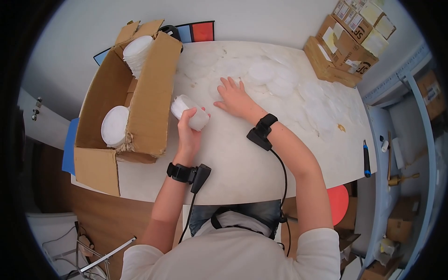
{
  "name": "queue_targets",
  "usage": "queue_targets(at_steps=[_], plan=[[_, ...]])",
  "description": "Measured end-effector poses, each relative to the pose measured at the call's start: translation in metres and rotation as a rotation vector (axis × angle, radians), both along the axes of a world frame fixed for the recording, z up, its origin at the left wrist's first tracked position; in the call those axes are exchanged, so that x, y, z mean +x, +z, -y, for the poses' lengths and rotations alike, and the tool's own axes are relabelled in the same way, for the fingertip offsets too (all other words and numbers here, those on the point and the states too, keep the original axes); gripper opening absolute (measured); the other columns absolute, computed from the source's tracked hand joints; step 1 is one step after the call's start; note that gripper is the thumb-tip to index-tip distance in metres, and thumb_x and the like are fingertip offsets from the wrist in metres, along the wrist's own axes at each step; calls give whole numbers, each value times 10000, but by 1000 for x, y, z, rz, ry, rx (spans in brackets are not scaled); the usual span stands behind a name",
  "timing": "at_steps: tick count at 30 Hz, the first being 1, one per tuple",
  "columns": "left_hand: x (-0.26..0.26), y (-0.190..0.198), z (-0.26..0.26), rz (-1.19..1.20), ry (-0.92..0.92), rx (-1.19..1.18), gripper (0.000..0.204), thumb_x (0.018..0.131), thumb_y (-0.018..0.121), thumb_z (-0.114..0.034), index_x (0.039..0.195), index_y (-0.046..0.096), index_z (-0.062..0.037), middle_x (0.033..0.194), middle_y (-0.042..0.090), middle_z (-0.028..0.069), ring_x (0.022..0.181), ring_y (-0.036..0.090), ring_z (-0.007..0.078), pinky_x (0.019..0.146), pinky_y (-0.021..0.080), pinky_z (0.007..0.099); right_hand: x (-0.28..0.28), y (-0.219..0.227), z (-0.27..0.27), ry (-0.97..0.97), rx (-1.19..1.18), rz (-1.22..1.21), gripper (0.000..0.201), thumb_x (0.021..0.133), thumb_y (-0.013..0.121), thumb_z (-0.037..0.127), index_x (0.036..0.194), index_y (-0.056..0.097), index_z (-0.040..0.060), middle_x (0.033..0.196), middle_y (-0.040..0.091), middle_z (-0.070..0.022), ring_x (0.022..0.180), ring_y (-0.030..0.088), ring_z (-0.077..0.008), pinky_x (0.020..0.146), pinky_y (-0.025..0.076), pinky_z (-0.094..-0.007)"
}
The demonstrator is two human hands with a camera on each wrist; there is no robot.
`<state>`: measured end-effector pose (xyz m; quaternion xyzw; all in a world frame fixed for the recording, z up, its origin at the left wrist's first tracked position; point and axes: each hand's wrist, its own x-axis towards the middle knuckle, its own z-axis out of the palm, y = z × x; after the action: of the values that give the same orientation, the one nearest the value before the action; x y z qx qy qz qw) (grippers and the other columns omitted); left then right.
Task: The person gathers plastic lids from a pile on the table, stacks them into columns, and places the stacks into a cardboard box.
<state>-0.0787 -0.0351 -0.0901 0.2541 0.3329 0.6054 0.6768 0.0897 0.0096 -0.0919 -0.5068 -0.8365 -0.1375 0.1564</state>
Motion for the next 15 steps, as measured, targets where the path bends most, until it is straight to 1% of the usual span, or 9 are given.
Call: queue_targets(at_steps=[1,3,4,7,9,10,12,13,15], plan=[[-1,0,0,-1,4,1,507,729,586,-200,1140,375,7,1041,415,86,1006,459,208,858,430,399,-1,-1,0,4,1,-1,323,833,537,233,1030,459,-11,1205,452,-201,1113,448,-362,869,403,-463],[0,1,1,19,-17,0,488,733,583,-191,1134,384,2,1040,426,82,998,470,210,850,433,399,1,-2,1,-26,-221,-93,341,851,510,297,1023,441,11,1271,386,-215,1206,341,-392,936,354,-465],[0,2,2,21,-18,-4,488,733,583,-191,1134,384,2,1040,426,82,998,470,210,850,433,399,1,-4,1,-27,-225,-91,341,851,510,297,1023,441,11,1271,386,-215,1206,341,-392,936,354,-465],[2,4,3,25,-50,-7,479,735,583,-185,1132,387,0,1042,430,79,989,475,208,842,435,394,2,-6,2,-38,-201,60,315,853,504,265,1030,442,11,1235,428,-200,1167,396,-359,936,362,-445],[1,3,2,11,-19,-23,479,739,581,-182,1135,381,2,1034,435,76,982,480,204,836,436,390,11,-1,2,83,-190,229,289,850,494,217,1048,450,11,1086,527,-201,1020,514,-328,930,363,-461],[0,4,2,11,-16,-22,479,739,581,-182,1135,381,2,1034,435,76,982,480,204,836,436,390,16,10,4,86,-189,229,289,850,494,217,1048,450,11,1086,527,-201,1020,514,-328,930,363,-461],[0,6,2,-43,-45,-42,488,743,579,-181,1145,371,3,1015,437,73,970,481,204,833,435,386,32,34,10,-4,-199,-311,212,864,460,165,1003,496,10,928,598,-113,850,578,-215,852,427,-362],[1,7,3,-41,-46,-41,488,743,579,-181,1145,371,3,1015,437,73,970,481,204,833,435,386,36,39,12,-5,-199,-309,212,864,460,165,1003,496,10,928,598,-113,850,578,-215,852,427,-362],[3,9,4,-99,-128,-93,480,757,567,-200,1142,367,6,1044,452,88,1020,479,223,841,439,396,43,48,18,-6,-396,-1281,201,893,428,154,974,538,7,857,593,-30,778,553,-112,751,440,-250]])
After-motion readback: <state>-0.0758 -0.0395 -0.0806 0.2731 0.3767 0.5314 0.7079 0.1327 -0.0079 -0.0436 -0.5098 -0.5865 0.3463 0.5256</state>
